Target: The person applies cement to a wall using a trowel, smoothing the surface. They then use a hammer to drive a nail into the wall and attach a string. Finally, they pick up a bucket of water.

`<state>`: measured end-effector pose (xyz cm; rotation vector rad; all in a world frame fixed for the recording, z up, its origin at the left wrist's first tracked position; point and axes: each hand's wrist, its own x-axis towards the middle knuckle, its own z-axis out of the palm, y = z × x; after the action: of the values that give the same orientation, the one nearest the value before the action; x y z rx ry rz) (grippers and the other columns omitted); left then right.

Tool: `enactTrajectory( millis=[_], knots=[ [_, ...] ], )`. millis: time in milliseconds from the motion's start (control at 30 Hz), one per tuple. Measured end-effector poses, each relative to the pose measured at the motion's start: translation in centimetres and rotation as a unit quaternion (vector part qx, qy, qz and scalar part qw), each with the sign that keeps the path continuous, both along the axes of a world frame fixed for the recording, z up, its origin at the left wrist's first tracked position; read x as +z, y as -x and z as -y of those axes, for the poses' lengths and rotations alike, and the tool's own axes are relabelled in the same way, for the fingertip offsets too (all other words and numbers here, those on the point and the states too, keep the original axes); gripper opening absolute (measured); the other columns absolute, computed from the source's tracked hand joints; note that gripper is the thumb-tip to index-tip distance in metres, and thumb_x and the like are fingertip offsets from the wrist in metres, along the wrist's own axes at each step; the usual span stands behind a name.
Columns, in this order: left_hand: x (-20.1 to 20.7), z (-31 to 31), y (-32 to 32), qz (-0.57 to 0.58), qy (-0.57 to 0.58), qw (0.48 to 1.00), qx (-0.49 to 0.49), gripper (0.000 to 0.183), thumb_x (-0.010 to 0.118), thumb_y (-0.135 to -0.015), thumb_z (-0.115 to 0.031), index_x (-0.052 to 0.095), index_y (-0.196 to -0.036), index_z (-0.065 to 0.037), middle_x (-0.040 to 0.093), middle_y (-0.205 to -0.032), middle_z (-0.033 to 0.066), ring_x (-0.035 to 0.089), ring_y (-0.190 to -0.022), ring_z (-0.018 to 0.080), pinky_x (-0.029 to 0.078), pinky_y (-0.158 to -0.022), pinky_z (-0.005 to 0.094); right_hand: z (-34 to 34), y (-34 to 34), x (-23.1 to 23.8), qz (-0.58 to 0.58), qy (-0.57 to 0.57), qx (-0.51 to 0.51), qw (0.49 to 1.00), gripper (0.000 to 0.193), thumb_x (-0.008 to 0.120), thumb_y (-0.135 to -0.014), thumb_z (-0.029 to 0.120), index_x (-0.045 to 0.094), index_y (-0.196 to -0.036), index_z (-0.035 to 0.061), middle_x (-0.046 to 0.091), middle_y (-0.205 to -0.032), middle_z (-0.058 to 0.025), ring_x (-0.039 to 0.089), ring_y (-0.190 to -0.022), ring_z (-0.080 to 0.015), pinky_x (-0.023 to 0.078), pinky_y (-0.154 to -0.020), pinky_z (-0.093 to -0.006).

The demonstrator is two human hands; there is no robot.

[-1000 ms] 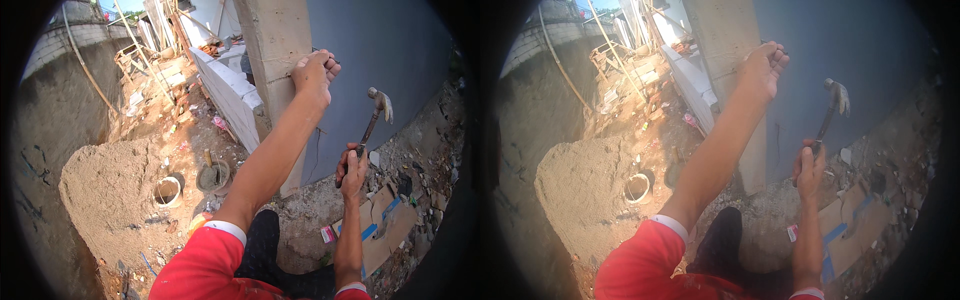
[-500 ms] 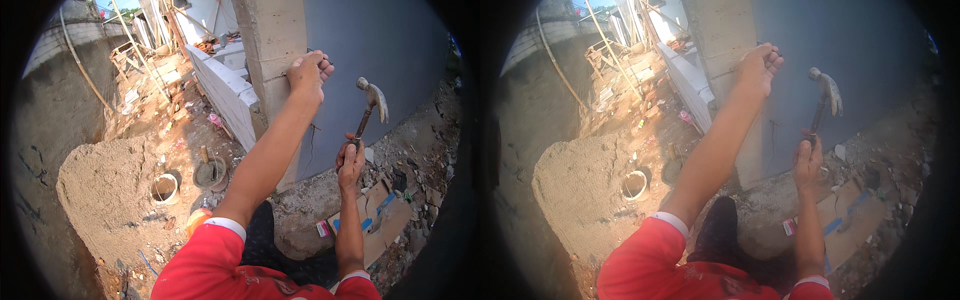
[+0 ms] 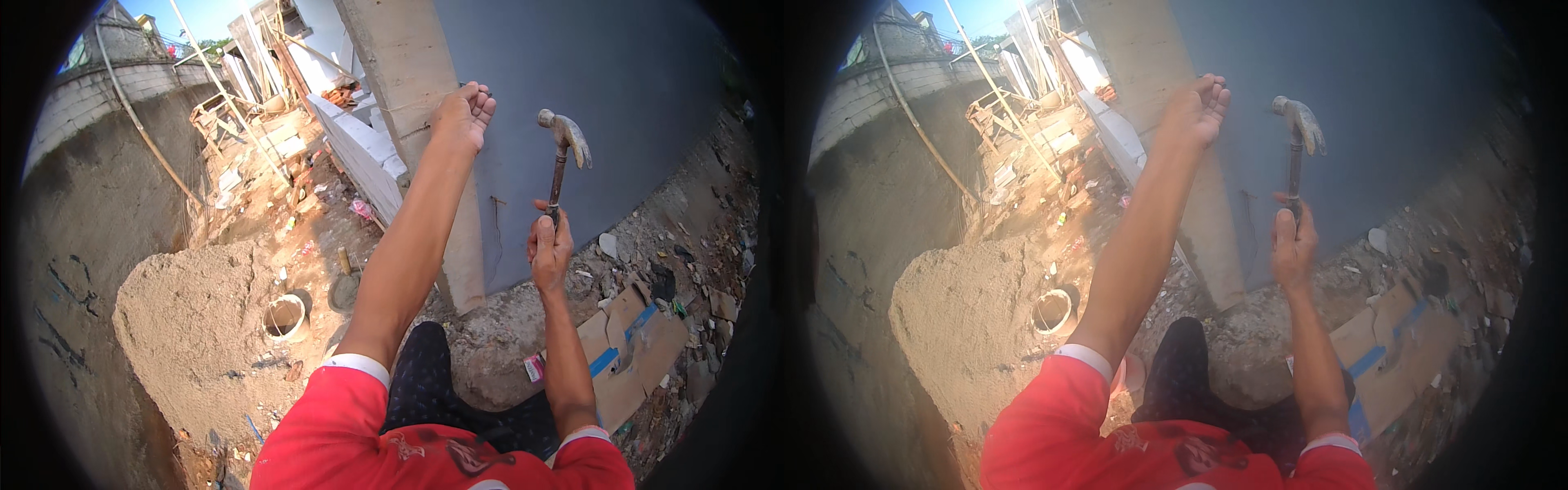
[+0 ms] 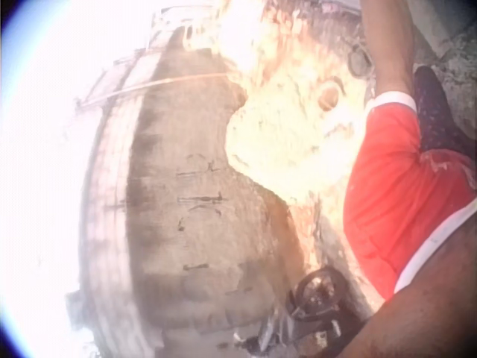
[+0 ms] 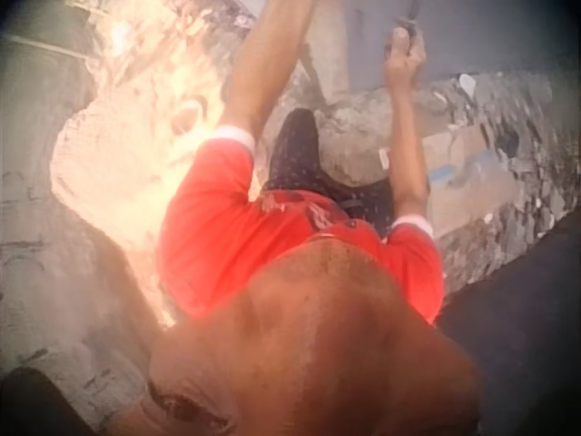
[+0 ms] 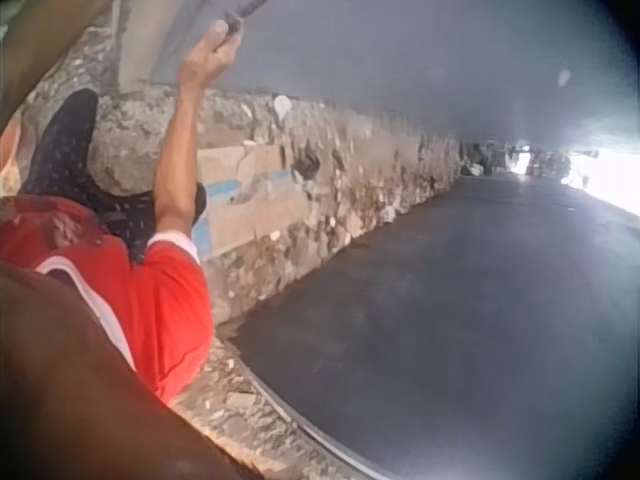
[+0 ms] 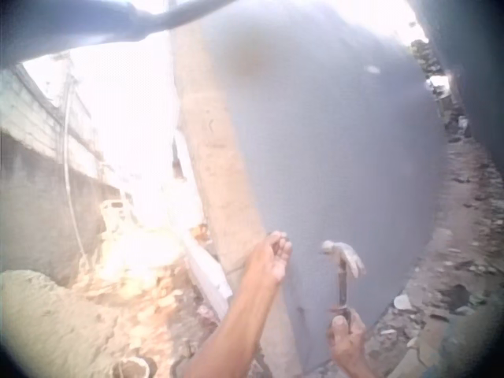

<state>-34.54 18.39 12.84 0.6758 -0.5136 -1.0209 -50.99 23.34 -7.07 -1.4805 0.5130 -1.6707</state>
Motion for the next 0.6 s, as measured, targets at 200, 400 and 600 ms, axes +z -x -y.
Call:
enactTrajectory(
  millis=[200,400,600],
  knots=[
    [0.2,-0.5,0.0,0.020,-0.005,1.000,-0.007,0.019,0.065,-0.099,-0.002,0.059,-0.117,0.000,0.065,-0.110,0.0111,0.065,-0.104,0.0202,0.060,-0.092,0.0314,-0.3,0.2,0.6,0.027,-0.034,0.008,0.999,0.041,0.051,-0.112,0.033,0.060,-0.134,-0.0002,0.047,-0.071,0.0071,0.040,-0.057,-0.0026,0.033,-0.050,-0.0220],
    [0.5,-0.2,0.1,-0.011,-0.010,1.000,0.008,0.020,0.066,-0.098,0.000,0.060,-0.116,0.002,0.066,-0.107,0.0122,0.066,-0.101,0.0209,0.062,-0.090,0.0328,-0.3,-0.1,1.4,0.024,-0.023,0.013,0.999,0.044,0.051,-0.112,0.035,0.058,-0.135,-0.0017,0.047,-0.072,0.0069,0.042,-0.056,-0.0024,0.032,-0.048,-0.0218],
    [0.6,0.1,-0.3,0.004,-0.027,1.000,0.006,0.017,0.065,-0.099,-0.001,0.062,-0.115,0.000,0.068,-0.104,0.0107,0.067,-0.095,0.0185,0.062,-0.081,0.0285,1.2,-1.1,1.3,0.007,0.001,0.011,1.000,0.048,0.048,-0.113,0.043,0.058,-0.132,-0.0003,0.047,-0.072,0.0038,0.044,-0.054,-0.0039,0.036,-0.045,-0.0230]
  ],
)
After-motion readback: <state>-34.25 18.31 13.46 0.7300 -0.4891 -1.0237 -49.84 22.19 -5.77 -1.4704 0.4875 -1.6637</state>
